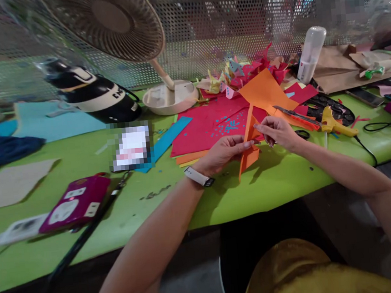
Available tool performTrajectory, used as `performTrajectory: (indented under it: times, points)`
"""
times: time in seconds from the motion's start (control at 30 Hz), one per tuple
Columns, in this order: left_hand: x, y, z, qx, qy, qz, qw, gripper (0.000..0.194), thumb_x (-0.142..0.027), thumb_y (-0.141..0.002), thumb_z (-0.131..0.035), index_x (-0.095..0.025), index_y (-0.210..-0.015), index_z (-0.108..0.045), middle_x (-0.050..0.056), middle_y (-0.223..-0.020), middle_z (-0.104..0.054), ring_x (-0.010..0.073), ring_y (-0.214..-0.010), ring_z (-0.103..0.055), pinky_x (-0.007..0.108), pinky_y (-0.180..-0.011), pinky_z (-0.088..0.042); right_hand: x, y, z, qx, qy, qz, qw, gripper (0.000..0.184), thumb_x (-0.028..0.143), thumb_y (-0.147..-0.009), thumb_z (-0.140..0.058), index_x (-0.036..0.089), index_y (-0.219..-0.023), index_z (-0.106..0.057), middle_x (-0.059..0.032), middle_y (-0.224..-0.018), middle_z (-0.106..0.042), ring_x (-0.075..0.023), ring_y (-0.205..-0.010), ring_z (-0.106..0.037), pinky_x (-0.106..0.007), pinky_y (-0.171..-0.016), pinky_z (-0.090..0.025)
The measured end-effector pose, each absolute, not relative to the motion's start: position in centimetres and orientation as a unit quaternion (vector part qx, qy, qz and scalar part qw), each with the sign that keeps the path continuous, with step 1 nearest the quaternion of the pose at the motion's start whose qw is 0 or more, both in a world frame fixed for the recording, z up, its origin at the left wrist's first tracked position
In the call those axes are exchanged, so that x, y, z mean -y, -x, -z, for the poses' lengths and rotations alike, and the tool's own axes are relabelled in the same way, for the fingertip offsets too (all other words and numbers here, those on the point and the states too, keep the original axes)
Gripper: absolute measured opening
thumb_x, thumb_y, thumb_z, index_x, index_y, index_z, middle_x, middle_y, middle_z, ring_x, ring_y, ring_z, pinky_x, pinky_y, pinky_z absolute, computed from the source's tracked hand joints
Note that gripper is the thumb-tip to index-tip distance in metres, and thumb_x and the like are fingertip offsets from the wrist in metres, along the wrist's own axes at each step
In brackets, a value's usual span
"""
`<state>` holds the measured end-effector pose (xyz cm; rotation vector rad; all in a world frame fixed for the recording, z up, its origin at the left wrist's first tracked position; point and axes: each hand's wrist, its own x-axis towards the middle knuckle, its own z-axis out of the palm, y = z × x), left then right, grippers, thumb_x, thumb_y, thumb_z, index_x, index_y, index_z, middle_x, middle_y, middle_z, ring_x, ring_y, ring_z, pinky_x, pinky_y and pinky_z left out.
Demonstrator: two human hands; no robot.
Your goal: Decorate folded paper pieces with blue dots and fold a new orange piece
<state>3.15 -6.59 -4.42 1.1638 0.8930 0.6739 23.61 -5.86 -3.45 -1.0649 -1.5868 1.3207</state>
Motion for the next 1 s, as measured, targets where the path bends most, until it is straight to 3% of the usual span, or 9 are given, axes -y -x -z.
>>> performTrajectory:
  times: [0.2,0.3,0.43,0.63,0.7,0.77,0.8,0.9,1.0]
  points:
    - [6.4,-3.5,5.1,-0.391,-0.525,-0.333,0.679,0.034,-0.042,-0.065,-0.089,-0.016,-0.082,-0.076,0.002,-0.072,-0.071,0.0115,-0.065,-0.061,0.022,-0.061,-0.046,5.9,-23.6,3.8,0.637,0.358,-0.54,0.419,0.045,0.057,-0.07,-0.079,0.019,-0.073,-0.054,0.008,-0.052,-0.052,-0.005,-0.042,-0.047,-0.019,-0.041,-0.039]
    - [6.6,-3.7,5.3,-0.374,-0.531,-0.313,0.694,0.041,-0.044,-0.06,-0.091,-0.016,-0.087,-0.078,0.004,-0.083,-0.075,0.0138,-0.073,-0.066,0.025,-0.069,-0.05,5.7,-23.4,4.2,0.654,0.35,-0.521,0.423,0.042,0.053,-0.074,-0.077,0.019,-0.07,-0.053,0.0082,-0.05,-0.051,-0.0045,-0.041,-0.044,-0.019,-0.04,-0.04]
    - [6.7,-3.7,5.3,-0.358,-0.511,-0.299,0.722,0.04,-0.051,-0.065,-0.087,-0.017,-0.083,-0.077,0.003,-0.078,-0.074,0.0114,-0.065,-0.065,0.024,-0.065,-0.05,5.4,-23.5,4.6,0.661,0.355,-0.503,0.429,0.039,0.049,-0.078,-0.074,0.021,-0.068,-0.049,0.0091,-0.048,-0.048,-0.0044,-0.039,-0.042,-0.018,-0.037,-0.037]
    - [6.3,-3.8,5.3,-0.341,-0.493,-0.33,0.729,0.031,-0.041,-0.066,-0.09,-0.016,-0.077,-0.075,0.0,-0.075,-0.073,0.0099,-0.064,-0.065,0.023,-0.064,-0.052,5.2,-23.6,5.0,0.674,0.389,-0.446,0.442,0.038,0.053,-0.084,-0.066,0.022,-0.071,-0.05,0.0068,-0.051,-0.049,-0.0067,-0.042,-0.044,-0.021,-0.04,-0.039]
    - [6.0,-3.8,5.1,-0.344,-0.453,-0.378,0.73,0.027,-0.037,-0.067,-0.089,-0.018,-0.079,-0.075,0.0,-0.078,-0.074,0.0107,-0.066,-0.066,0.024,-0.065,-0.055,5.4,-23.9,5.1,0.696,0.403,-0.352,0.478,0.029,0.048,-0.089,-0.061,0.021,-0.078,-0.056,0.0031,-0.061,-0.056,-0.0093,-0.052,-0.052,-0.023,-0.048,-0.047]
    - [5.8,-3.7,4.9,-0.344,-0.408,-0.428,0.729,0.022,-0.032,-0.069,-0.088,-0.018,-0.077,-0.074,0.0,-0.076,-0.074,0.0111,-0.065,-0.066,0.024,-0.064,-0.055,5.8,-24.2,4.9,0.748,0.38,-0.221,0.497,0.015,0.034,-0.089,-0.059,0.021,-0.096,-0.063,-0.0033,-0.085,-0.067,-0.0147,-0.075,-0.064,-0.028,-0.065,-0.056]
    - [5.7,-3.7,4.8,-0.343,-0.392,-0.445,0.728,0.02,-0.031,-0.07,-0.087,-0.017,-0.075,-0.074,0.0,-0.075,-0.073,0.0109,-0.064,-0.065,0.024,-0.063,-0.055,6.0,-24.4,4.8,0.781,0.354,-0.159,0.49,0.021,0.027,-0.088,-0.058,0.023,-0.107,-0.064,-0.0066,-0.102,-0.068,-0.0181,-0.091,-0.066,-0.033,-0.076,-0.057]
    - [5.5,-3.5,4.7,-0.344,-0.372,-0.454,0.733,0.015,-0.027,-0.073,-0.085,-0.017,-0.075,-0.074,0.0,-0.071,-0.071,0.01,-0.06,-0.063,0.023,-0.06,-0.053,6.6,-24.7,4.5,0.868,0.261,-0.032,0.421,0.047,0.014,-0.083,-0.057,0.027,-0.127,-0.063,-0.01,-0.143,-0.053,-0.0278,-0.132,-0.051,-0.048,-0.104,-0.05]
    - [5.5,-3.5,4.9,-0.336,-0.371,-0.451,0.739,0.014,-0.026,-0.073,-0.084,-0.017,-0.077,-0.074,-0.003,-0.064,-0.066,0.0075,-0.054,-0.058,0.021,-0.056,-0.051,6.7,-24.7,4.6,0.909,0.228,0.005,0.349,0.043,0.015,-0.087,-0.059,0.034,-0.125,-0.068,-0.003,-0.155,-0.042,-0.0305,-0.146,-0.034,-0.057,-0.116,-0.037]
